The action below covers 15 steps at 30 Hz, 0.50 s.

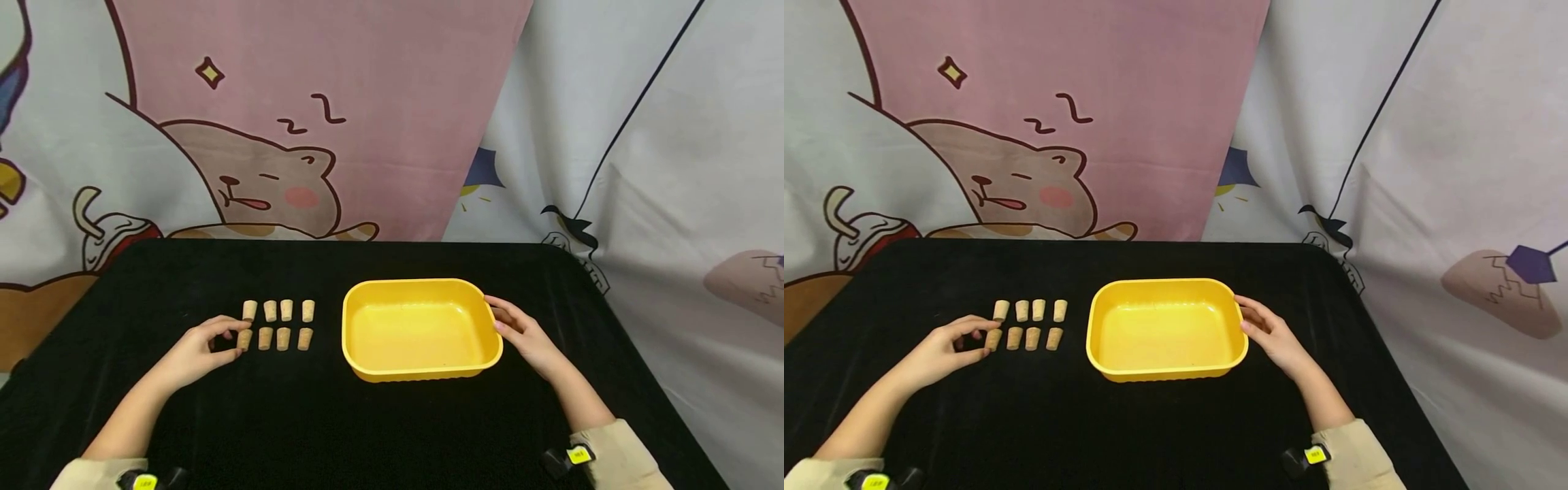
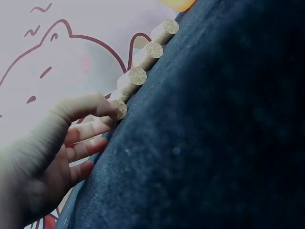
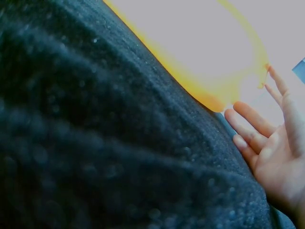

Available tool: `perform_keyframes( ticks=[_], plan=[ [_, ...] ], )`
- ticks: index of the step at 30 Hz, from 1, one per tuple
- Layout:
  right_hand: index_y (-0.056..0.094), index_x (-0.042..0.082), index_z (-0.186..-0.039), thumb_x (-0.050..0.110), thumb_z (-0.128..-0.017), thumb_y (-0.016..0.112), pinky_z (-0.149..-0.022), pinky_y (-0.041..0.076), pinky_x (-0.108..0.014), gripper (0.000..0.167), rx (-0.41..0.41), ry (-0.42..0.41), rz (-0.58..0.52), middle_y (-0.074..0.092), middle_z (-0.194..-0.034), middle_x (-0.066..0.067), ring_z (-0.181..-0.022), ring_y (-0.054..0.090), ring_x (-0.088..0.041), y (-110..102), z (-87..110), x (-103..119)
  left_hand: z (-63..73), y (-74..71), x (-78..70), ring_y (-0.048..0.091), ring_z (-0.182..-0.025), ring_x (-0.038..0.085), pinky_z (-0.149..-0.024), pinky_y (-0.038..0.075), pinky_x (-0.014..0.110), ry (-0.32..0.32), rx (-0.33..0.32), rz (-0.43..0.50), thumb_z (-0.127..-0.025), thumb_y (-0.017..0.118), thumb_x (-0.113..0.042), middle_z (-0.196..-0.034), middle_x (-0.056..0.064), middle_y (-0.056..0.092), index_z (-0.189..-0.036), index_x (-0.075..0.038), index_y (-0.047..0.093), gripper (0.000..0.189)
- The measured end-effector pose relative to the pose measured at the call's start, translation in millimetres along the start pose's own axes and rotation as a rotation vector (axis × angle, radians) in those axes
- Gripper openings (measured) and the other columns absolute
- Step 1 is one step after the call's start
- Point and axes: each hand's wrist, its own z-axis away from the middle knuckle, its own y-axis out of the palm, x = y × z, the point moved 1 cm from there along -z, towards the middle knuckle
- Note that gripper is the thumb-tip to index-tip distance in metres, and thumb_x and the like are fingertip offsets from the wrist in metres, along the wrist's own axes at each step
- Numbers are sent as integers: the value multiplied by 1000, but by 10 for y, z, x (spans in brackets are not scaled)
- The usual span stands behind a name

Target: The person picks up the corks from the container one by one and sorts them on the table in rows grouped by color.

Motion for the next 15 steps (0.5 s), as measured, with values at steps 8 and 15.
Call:
perform_keyframes(
  ticks=[8, 15],
  plan=[
    [33, 3, -146, 8, -101, 43, -89, 48, -32, 46, 6, 5, -5, 44, -135, -31, -111, 58, -17, 1, -6, 16, 11, -72, -105, 51, -92, 17, -65, 44, 27, 23, -28, -2, -82, 72, -8, -116, 6, 56, -124, -7, 59, 44],
    [32, 4, -147, 10, -102, 42, -91, 44, -27, 46, -8, 33, 13, 43, -137, -29, -113, 56, -15, -45, 59, 30, -3, -118, -249, 52, -96, 23, -70, 45, 30, 31, -34, -10, -85, 70, -10, -118, 6, 56, -124, -6, 59, 41]
  ],
)
